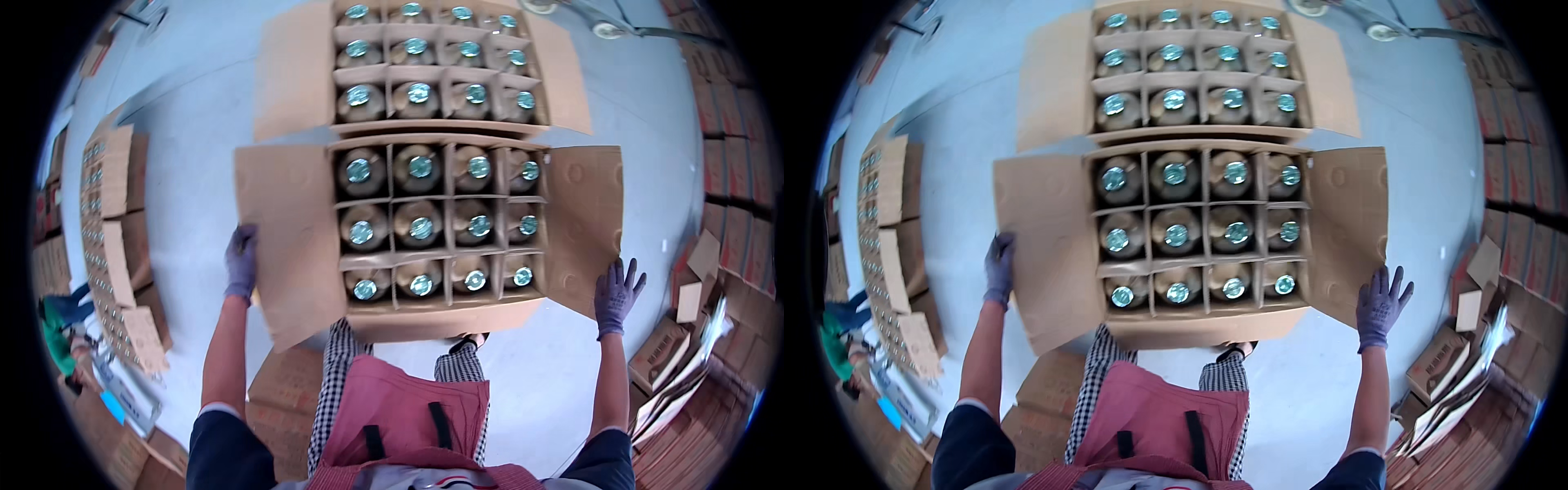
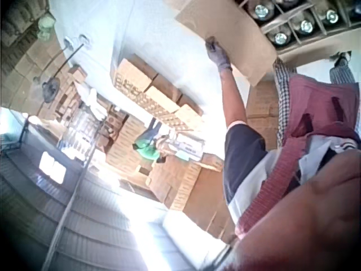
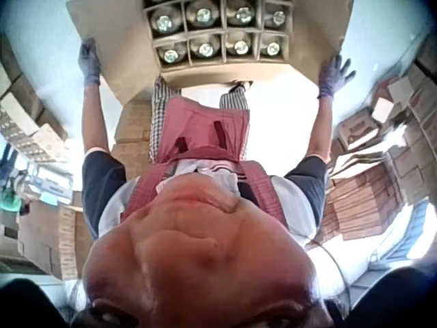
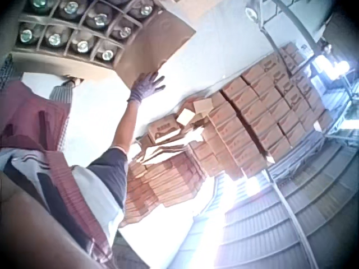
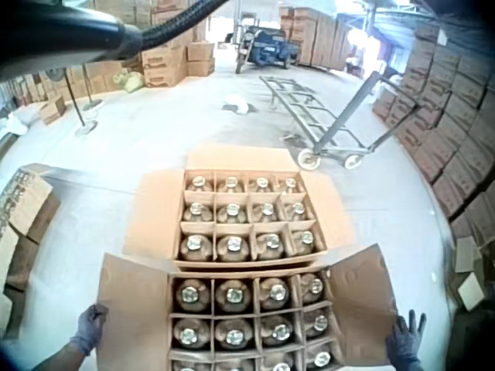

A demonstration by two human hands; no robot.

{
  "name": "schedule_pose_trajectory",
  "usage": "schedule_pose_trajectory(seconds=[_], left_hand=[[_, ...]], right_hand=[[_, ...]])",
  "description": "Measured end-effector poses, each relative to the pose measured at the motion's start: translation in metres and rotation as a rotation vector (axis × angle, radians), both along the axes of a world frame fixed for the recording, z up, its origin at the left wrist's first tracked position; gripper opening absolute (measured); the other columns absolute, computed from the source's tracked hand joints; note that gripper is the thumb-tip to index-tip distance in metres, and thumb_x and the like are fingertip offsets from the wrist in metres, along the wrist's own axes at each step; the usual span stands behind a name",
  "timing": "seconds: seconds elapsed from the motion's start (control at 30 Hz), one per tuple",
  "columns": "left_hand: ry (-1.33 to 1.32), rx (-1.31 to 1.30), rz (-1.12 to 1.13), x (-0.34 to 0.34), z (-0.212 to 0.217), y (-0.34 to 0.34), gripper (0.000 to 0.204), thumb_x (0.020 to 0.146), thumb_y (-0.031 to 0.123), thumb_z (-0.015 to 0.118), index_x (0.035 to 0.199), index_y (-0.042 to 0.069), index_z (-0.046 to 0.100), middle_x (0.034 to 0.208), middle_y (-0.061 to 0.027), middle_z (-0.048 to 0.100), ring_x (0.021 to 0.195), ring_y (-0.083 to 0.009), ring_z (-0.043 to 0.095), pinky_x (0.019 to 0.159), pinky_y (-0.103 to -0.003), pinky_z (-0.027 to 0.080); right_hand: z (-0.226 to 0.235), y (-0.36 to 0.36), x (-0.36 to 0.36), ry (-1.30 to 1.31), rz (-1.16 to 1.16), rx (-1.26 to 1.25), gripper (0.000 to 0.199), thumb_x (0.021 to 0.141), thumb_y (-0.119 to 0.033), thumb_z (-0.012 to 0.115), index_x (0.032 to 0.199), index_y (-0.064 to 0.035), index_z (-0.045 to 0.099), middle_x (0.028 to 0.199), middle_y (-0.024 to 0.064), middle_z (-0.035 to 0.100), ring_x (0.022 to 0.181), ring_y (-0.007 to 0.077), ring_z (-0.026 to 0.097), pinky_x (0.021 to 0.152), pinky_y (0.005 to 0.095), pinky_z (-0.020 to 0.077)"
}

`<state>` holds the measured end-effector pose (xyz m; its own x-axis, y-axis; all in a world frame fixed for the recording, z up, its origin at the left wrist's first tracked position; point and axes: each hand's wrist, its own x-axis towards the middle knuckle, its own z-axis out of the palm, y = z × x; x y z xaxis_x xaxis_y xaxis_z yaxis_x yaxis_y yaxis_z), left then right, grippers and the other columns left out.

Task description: The person uses a yellow utility knife to cut the tape on several cardboard boxes. They open the flaps to reveal rows of glass jars inside and then place the opened boxes on the floor.

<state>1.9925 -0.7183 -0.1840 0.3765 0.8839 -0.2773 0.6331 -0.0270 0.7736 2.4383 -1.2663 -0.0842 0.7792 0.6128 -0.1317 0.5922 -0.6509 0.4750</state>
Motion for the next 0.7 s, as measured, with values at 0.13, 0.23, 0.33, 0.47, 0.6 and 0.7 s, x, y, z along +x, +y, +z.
schedule_pose_trajectory(seconds=[0.13,0.23,0.33,0.47,0.6,0.7], left_hand=[[0.552,0.703,-0.386,-0.001,-0.065,0.004,0.029,0.086,0.007,0.046,0.111,0.004,0.058,0.117,-0.0210,0.053,0.112,-0.0335,0.048,0.096,-0.039,0.037],[0.303,0.182,-0.195,0.028,-0.177,-0.039,0.027,0.089,0.014,0.046,0.111,0.005,0.059,0.110,-0.0143,0.058,0.100,-0.0251,0.055,0.088,-0.035,0.042],[0.154,-0.429,0.210,0.021,-0.231,-0.057,0.026,0.092,0.018,0.046,0.109,0.005,0.060,0.097,-0.0059,0.062,0.087,-0.0175,0.056,0.080,-0.029,0.045],[0.162,-0.071,0.242,0.037,-0.137,-0.129,0.034,0.094,0.022,0.041,0.122,0.005,0.050,0.112,-0.0087,0.057,0.093,-0.0163,0.056,0.082,-0.031,0.044],[0.113,0.075,0.828,-0.069,-0.115,-0.258,0.021,0.091,0.023,0.044,0.106,0.009,0.050,0.096,-0.0078,0.054,0.080,-0.0178,0.053,0.069,-0.033,0.042],[-0.174,-0.437,1.394,-0.057,-0.139,-0.341,0.012,0.088,0.023,0.048,0.087,0.012,0.052,0.074,-0.0058,0.053,0.063,-0.0187,0.050,0.053,-0.034,0.042]], right_hand=[[-0.041,-0.038,0.018,0.049,-0.489,-0.117,0.085,0.073,-0.048,0.060,0.139,-0.0079,0.024,0.145,0.0127,0.023,0.136,0.0290,0.015,0.107,0.0547,0.0092],[-0.192,-0.079,0.030,0.744,-0.745,0.413,0.084,0.077,-0.058,0.056,0.135,-0.0016,0.030,0.140,0.0190,0.030,0.130,0.0324,0.026,0.104,0.0384,0.0243],[-0.228,0.026,0.015,1.180,-0.909,0.735,0.072,0.083,-0.048,0.055,0.127,0.0059,0.036,0.124,0.0203,0.047,0.112,0.0273,0.047,0.095,0.0331,0.0363],[-0.245,-0.059,-0.005,0.922,-0.727,0.728,0.060,0.088,-0.042,0.051,0.125,0.0036,0.039,0.125,0.0176,0.046,0.114,0.0254,0.044,0.096,0.0338,0.0342],[-0.227,-0.075,-0.098,1.087,-1.270,1.538,0.065,0.087,-0.054,0.044,0.128,-0.0049,0.037,0.124,0.0064,0.045,0.109,0.0216,0.043,0.091,0.0396,0.0362],[-0.291,-0.124,-0.155,1.367,-2.232,1.804,0.072,0.073,-0.074,0.035,0.108,-0.0123,0.045,0.113,0.0037,0.044,0.101,0.0293,0.044,0.084,0.0614,0.0312]])
